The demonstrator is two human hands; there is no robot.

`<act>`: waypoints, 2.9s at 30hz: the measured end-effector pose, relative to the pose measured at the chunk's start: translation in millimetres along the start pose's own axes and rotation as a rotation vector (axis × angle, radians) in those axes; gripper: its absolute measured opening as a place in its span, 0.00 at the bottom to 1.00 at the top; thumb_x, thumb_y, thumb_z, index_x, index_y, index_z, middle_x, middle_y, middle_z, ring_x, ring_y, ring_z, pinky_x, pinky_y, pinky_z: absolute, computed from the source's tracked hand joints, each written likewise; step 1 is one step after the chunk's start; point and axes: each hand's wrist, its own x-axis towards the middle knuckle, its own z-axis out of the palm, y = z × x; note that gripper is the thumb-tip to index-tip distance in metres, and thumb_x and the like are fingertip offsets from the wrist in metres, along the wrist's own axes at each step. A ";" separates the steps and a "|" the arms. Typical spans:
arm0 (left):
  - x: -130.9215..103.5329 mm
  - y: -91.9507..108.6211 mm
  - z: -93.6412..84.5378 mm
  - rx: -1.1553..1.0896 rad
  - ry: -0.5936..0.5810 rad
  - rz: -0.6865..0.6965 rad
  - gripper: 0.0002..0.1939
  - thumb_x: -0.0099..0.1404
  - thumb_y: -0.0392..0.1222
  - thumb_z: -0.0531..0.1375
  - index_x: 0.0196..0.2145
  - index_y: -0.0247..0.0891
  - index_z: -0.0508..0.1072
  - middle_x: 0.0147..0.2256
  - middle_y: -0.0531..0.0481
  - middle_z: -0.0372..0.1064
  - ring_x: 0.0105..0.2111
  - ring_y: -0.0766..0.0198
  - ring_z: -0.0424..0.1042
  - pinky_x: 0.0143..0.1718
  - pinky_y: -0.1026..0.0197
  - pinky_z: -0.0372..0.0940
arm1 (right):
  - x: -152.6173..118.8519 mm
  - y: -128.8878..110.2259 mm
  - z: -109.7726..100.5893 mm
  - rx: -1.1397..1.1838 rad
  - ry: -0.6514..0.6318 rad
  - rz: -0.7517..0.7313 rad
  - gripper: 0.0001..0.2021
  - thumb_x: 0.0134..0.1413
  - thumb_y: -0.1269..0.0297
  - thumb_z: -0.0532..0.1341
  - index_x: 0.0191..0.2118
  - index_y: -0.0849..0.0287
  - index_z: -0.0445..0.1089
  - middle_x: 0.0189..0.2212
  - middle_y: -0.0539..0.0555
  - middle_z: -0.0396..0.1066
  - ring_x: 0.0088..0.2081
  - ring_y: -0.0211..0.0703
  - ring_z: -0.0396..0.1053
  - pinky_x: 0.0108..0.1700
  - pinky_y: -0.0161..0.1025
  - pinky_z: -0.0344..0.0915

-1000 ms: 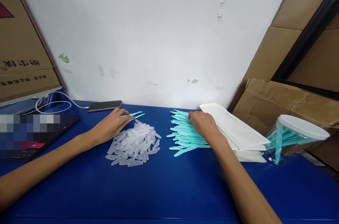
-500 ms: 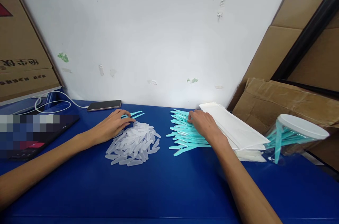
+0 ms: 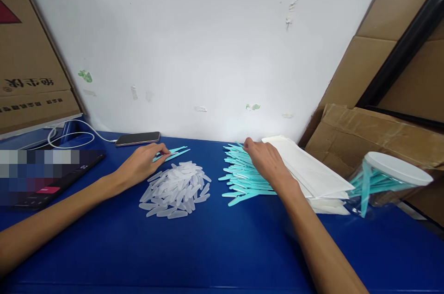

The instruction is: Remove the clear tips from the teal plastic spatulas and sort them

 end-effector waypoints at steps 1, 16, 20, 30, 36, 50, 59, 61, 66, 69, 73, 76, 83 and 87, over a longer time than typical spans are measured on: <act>-0.3 2.3 -0.9 -0.036 0.016 -0.021 0.12 0.71 0.46 0.52 0.39 0.39 0.72 0.35 0.47 0.73 0.33 0.58 0.71 0.33 0.59 0.63 | -0.6 -3.0 -2.1 0.014 0.013 0.003 0.11 0.71 0.60 0.48 0.46 0.58 0.63 0.25 0.53 0.71 0.26 0.46 0.68 0.26 0.38 0.46; -6.6 34.6 1.8 -0.507 0.177 -0.070 0.13 0.71 0.48 0.55 0.48 0.43 0.73 0.39 0.48 0.72 0.39 0.60 0.73 0.41 0.56 0.71 | -14.2 -67.9 -15.7 0.403 0.304 -0.442 0.13 0.72 0.60 0.49 0.49 0.57 0.68 0.41 0.55 0.73 0.35 0.40 0.72 0.34 0.36 0.62; -8.1 46.3 0.8 -0.709 0.162 -0.159 0.11 0.66 0.50 0.62 0.40 0.41 0.73 0.39 0.47 0.76 0.41 0.57 0.76 0.43 0.54 0.72 | -19.4 -80.7 -18.1 0.445 0.258 -0.479 0.13 0.71 0.65 0.49 0.54 0.57 0.66 0.40 0.54 0.72 0.33 0.39 0.70 0.31 0.35 0.61; -9.4 56.0 -1.9 -1.012 -0.012 -0.309 0.14 0.62 0.50 0.66 0.38 0.39 0.71 0.36 0.46 0.80 0.39 0.55 0.79 0.38 0.56 0.71 | -20.8 -81.9 -20.9 0.437 0.266 -0.477 0.13 0.71 0.66 0.50 0.54 0.55 0.67 0.38 0.52 0.71 0.30 0.37 0.66 0.27 0.35 0.54; -11.8 61.1 1.8 -0.944 -0.036 -0.219 0.12 0.63 0.51 0.64 0.35 0.39 0.71 0.34 0.48 0.78 0.35 0.59 0.77 0.35 0.59 0.70 | -24.2 -91.6 -19.7 0.511 0.268 -0.494 0.14 0.71 0.63 0.51 0.58 0.52 0.63 0.38 0.52 0.72 0.30 0.37 0.67 0.27 0.34 0.55; -22.7 62.5 4.4 -0.269 0.046 0.281 0.12 0.72 0.38 0.54 0.50 0.41 0.74 0.38 0.49 0.74 0.36 0.61 0.67 0.38 0.59 0.62 | -25.5 -99.6 -17.2 0.605 0.302 -0.540 0.16 0.71 0.58 0.51 0.60 0.50 0.62 0.39 0.51 0.76 0.35 0.39 0.73 0.34 0.34 0.64; -6.3 15.7 -2.2 0.118 0.022 -0.134 0.14 0.71 0.44 0.51 0.46 0.40 0.73 0.33 0.45 0.70 0.31 0.56 0.70 0.30 0.58 0.62 | -5.4 -34.2 -15.0 0.212 0.411 -0.111 0.17 0.70 0.59 0.50 0.57 0.59 0.65 0.47 0.60 0.74 0.42 0.51 0.73 0.44 0.45 0.64; -3.7 5.3 -0.8 0.154 -0.029 -0.171 0.12 0.68 0.43 0.53 0.43 0.39 0.74 0.33 0.44 0.72 0.34 0.53 0.72 0.32 0.57 0.63 | -2.9 -17.1 -8.3 0.122 0.250 -0.093 0.15 0.69 0.59 0.51 0.51 0.58 0.71 0.42 0.59 0.76 0.40 0.50 0.73 0.43 0.45 0.63; -0.2 -6.3 4.1 0.155 -0.142 -0.191 0.12 0.65 0.41 0.54 0.39 0.39 0.77 0.38 0.44 0.76 0.36 0.53 0.75 0.33 0.58 0.64 | -0.9 2.1 6.5 0.069 -0.057 -0.072 0.14 0.67 0.57 0.55 0.45 0.57 0.76 0.40 0.57 0.78 0.40 0.50 0.74 0.40 0.42 0.62; -0.2 -8.3 5.3 0.171 -0.147 -0.185 0.13 0.65 0.41 0.54 0.40 0.39 0.78 0.41 0.43 0.76 0.37 0.53 0.75 0.33 0.58 0.64 | 0.5 3.7 11.9 0.099 -0.098 -0.081 0.13 0.67 0.58 0.55 0.44 0.55 0.76 0.40 0.54 0.78 0.40 0.49 0.75 0.38 0.40 0.61; -0.8 -13.8 5.3 0.203 -0.148 -0.185 0.13 0.65 0.40 0.54 0.41 0.39 0.77 0.41 0.42 0.75 0.38 0.51 0.75 0.32 0.58 0.64 | 2.7 3.8 17.1 0.079 -0.084 -0.079 0.10 0.65 0.62 0.57 0.43 0.54 0.76 0.40 0.54 0.78 0.39 0.47 0.74 0.36 0.38 0.59; -0.3 -17.7 5.0 0.223 -0.147 -0.175 0.14 0.65 0.40 0.53 0.42 0.38 0.77 0.42 0.42 0.74 0.39 0.51 0.75 0.33 0.57 0.65 | 3.9 2.0 19.5 0.037 -0.078 -0.079 0.10 0.65 0.65 0.56 0.43 0.55 0.75 0.39 0.54 0.77 0.38 0.46 0.74 0.35 0.37 0.58; -0.4 -13.0 4.5 0.228 -0.140 -0.147 0.16 0.67 0.41 0.51 0.43 0.37 0.78 0.44 0.41 0.73 0.39 0.53 0.74 0.35 0.58 0.67 | 5.1 -6.6 18.2 -0.007 -0.056 -0.069 0.12 0.67 0.66 0.53 0.39 0.58 0.74 0.35 0.56 0.77 0.36 0.47 0.75 0.35 0.38 0.56; -1.3 -10.9 4.6 0.173 -0.121 -0.096 0.16 0.68 0.42 0.53 0.41 0.36 0.79 0.43 0.39 0.73 0.40 0.52 0.73 0.38 0.55 0.68 | 4.3 -9.6 15.3 -0.028 -0.030 -0.069 0.13 0.68 0.65 0.51 0.41 0.59 0.73 0.35 0.58 0.77 0.36 0.47 0.74 0.35 0.39 0.56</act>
